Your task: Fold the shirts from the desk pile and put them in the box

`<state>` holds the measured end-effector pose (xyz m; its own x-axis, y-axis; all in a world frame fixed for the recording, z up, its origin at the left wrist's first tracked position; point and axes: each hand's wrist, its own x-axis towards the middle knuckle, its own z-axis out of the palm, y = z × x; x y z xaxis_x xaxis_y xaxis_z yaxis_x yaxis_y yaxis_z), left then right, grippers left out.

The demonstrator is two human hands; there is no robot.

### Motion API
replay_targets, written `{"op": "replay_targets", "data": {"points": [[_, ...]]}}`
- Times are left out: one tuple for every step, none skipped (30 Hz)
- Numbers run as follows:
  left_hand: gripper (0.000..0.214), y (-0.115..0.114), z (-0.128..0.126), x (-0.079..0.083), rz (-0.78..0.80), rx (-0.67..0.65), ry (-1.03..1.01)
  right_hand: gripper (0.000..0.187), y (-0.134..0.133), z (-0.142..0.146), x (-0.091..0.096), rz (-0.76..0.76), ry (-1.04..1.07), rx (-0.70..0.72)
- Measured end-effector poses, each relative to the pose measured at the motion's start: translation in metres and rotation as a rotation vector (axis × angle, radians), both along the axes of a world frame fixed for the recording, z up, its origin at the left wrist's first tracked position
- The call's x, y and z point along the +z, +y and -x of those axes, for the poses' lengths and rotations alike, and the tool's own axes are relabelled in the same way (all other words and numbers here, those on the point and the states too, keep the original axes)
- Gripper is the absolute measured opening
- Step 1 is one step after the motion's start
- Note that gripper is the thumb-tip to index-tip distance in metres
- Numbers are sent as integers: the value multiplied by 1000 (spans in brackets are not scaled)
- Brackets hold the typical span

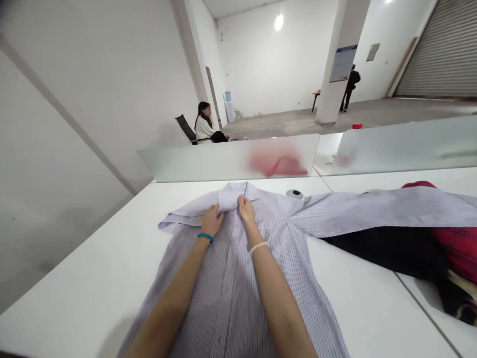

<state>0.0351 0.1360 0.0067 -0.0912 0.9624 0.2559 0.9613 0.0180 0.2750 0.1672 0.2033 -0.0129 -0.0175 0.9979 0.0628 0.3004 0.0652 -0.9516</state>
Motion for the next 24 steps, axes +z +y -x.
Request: {"op": "replay_targets", "data": {"points": [[32,-2,-1,1,-28,-43,-3,59,0,-3,3,22,29,5],[35,-4,-3,2,-49,-97,-4,64,0,-6,6,51,73,17],[38,-6,-5,2,-63,-159,-3,68,0,-10,11,90,147,36],[40,-7,-7,3,-69,-222,-3,69,-1,-14,16,138,255,65],[40,-8,-10,3,-74,-295,2,69,-3,-19,22,190,385,96],[38,-8,-13,2,-78,-377,15,69,-5,-24,27,239,518,131],[34,-9,-16,1,-84,-461,40,67,-7,-28,33,275,629,170],[31,-9,-19,1,-88,-538,75,63,-9,-32,37,289,695,210],[29,-10,-22,0,-89,-600,119,58,-12,-36,42,276,700,244],[28,-12,-26,1,-89,-644,165,54,-13,-39,45,250,667,267],[28,-15,-30,2,-94,-667,203,52,-15,-42,48,217,610,270],[29,-19,-36,4,-110,-668,220,51,-15,-44,50,183,540,249],[31,-23,-42,7,-140,-662,214,51,-15,-46,53,149,469,199],[33,-28,-49,10,-179,-657,186,51,-15,-47,56,113,404,137],[34,-34,-56,14,-211,-652,143,49,-15,-48,60,76,362,71],[33,-39,-64,16,-217,-641,101,49,-15,-49,65,39,360,17],[30,-43,-70,18,-196,-622,71,49,-16,-49,71,5,406,-22],[26,-46,-76,17,-154,-598,58,51,-18,-49,79,-29,494,-45],[22,-47,-78,16,-104,-568,60,55,-21,-49,87,-62,607,-56],[20,-46,-79,13,-62,-533,70,59,-25,-49,95,-96,720,-60],[20,-44,-76,9,-36,-491,78,64,-30,-48,103,-130,814,-64],[22,-40,-69,5,-28,-446,79,68,-35,-48,111,-168,875,-71],[25,-36,-60,1,-29,-397,74,71,-40,-48,118,-212,908,-87],[28,-31,-48,-2,-28,-346,70,73,-45,-48,124,-262,924,-106]]}}
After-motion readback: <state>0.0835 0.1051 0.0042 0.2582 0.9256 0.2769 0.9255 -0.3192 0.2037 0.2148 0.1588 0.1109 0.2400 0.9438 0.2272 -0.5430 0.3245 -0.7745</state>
